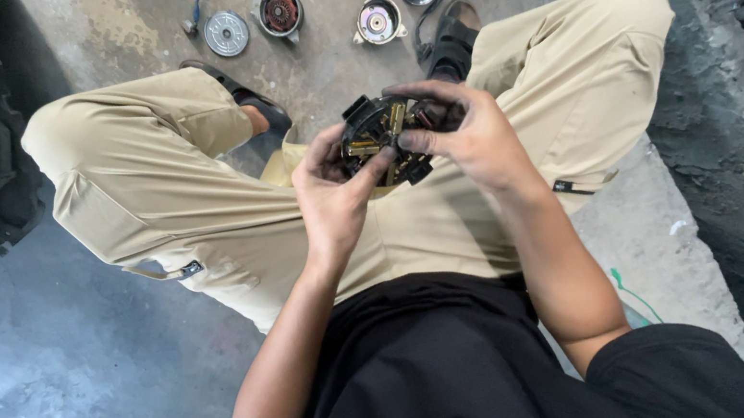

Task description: The person sits on a low stool and handles several disassembled car parts, including alternator components and rotors. They pick up, rotate, and compare the parts by hand, examining the internal components and surfaces before placing them back on the floor.

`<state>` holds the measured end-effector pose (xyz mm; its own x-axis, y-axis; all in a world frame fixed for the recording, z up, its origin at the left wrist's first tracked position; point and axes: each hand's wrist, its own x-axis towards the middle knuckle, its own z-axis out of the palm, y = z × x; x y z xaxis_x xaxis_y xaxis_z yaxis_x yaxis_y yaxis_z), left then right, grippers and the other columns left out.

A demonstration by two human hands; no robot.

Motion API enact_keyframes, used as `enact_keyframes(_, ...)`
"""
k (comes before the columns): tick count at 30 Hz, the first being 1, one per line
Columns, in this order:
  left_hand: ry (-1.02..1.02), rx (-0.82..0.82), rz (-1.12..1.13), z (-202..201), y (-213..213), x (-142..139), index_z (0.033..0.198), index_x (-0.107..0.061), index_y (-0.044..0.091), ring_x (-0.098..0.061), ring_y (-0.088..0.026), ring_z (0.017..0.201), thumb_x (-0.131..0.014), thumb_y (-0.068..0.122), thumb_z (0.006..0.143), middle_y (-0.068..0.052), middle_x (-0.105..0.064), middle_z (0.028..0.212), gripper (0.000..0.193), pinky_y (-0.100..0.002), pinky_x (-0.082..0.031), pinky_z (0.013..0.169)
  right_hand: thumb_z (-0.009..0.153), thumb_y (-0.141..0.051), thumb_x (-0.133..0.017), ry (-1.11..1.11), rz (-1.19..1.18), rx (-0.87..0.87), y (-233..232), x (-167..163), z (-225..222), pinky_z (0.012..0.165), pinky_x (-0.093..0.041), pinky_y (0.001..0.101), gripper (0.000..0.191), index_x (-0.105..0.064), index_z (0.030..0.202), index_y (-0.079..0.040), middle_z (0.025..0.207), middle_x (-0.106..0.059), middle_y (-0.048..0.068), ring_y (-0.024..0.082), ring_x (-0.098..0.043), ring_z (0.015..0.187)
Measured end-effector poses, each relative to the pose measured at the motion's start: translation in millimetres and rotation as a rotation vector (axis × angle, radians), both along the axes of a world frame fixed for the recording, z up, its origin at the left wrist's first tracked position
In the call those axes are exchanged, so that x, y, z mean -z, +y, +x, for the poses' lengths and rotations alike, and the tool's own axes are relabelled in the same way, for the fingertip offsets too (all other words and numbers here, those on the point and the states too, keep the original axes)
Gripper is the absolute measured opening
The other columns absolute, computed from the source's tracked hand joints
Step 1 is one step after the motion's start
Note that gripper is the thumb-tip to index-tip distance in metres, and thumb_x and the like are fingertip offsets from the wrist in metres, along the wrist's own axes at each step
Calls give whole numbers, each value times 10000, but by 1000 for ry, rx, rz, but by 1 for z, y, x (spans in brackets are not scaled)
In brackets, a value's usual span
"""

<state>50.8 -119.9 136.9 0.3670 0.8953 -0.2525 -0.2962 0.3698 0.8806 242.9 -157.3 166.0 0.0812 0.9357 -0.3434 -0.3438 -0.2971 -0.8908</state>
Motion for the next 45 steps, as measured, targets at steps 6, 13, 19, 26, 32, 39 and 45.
enact_keyframes(6,-42,2,-160,-9,0,14,1284,-608,-70,-705,-167,1016,-762,-114,876,-135,-728,1146,438,-298,-589,923,852,1,-812,236,-23,-24,8,27,-1,1059,-546,327,535,-633,1353,51,1280,-711,120,193,-690,1169)
enact_keyframes(13,-155,20,-314,-12,4,25,1325,-538,-29,-700,-175,1031,-701,-124,900,-127,-719,1140,465,-324,-585,914,890,8,-784,259,-19,-5,8,34,-3,1070,-541,329,513,-612,1372,49,1299,-698,123,195,-680,1180)
enact_keyframes(19,-333,34,-343,-17,8,27,1291,-555,-32,-658,-198,1140,-593,-117,938,-137,-687,1213,365,-328,-503,1044,951,-40,-739,323,7,8,7,45,0,1050,-540,308,427,-620,1350,53,1276,-700,98,173,-669,1180)
enact_keyframes(26,-340,10,-334,-17,15,25,1237,-610,-59,-646,-204,1142,-600,-108,948,-138,-673,1213,294,-342,-500,1051,1002,-32,-740,299,39,115,3,63,-3,972,-534,288,308,-658,1276,83,1191,-705,86,147,-652,1076)
enact_keyframes(32,-391,74,-401,-19,24,18,1274,-597,-76,-653,-239,1135,-587,-100,956,-173,-672,1226,319,-386,-512,1072,985,-43,-729,285,14,111,2,69,0,974,-529,269,306,-665,1265,64,1182,-702,70,133,-650,1076)
enact_keyframes(39,-458,96,-488,-18,24,17,1392,-515,-70,-620,-266,1202,-510,-79,892,-184,-634,1289,500,-412,-477,1093,979,-52,-720,331,-21,121,4,75,-6,1029,-503,287,349,-623,1298,52,1231,-676,77,153,-629,1143)
enact_keyframes(45,-286,67,-304,-16,22,19,1341,-545,-52,-640,-193,1158,-643,-139,914,-125,-661,1246,447,-335,-510,1048,923,-94,-771,100,113,72,12,32,-9,1066,-494,277,513,-544,1378,-22,1292,-626,55,137,-597,1200)
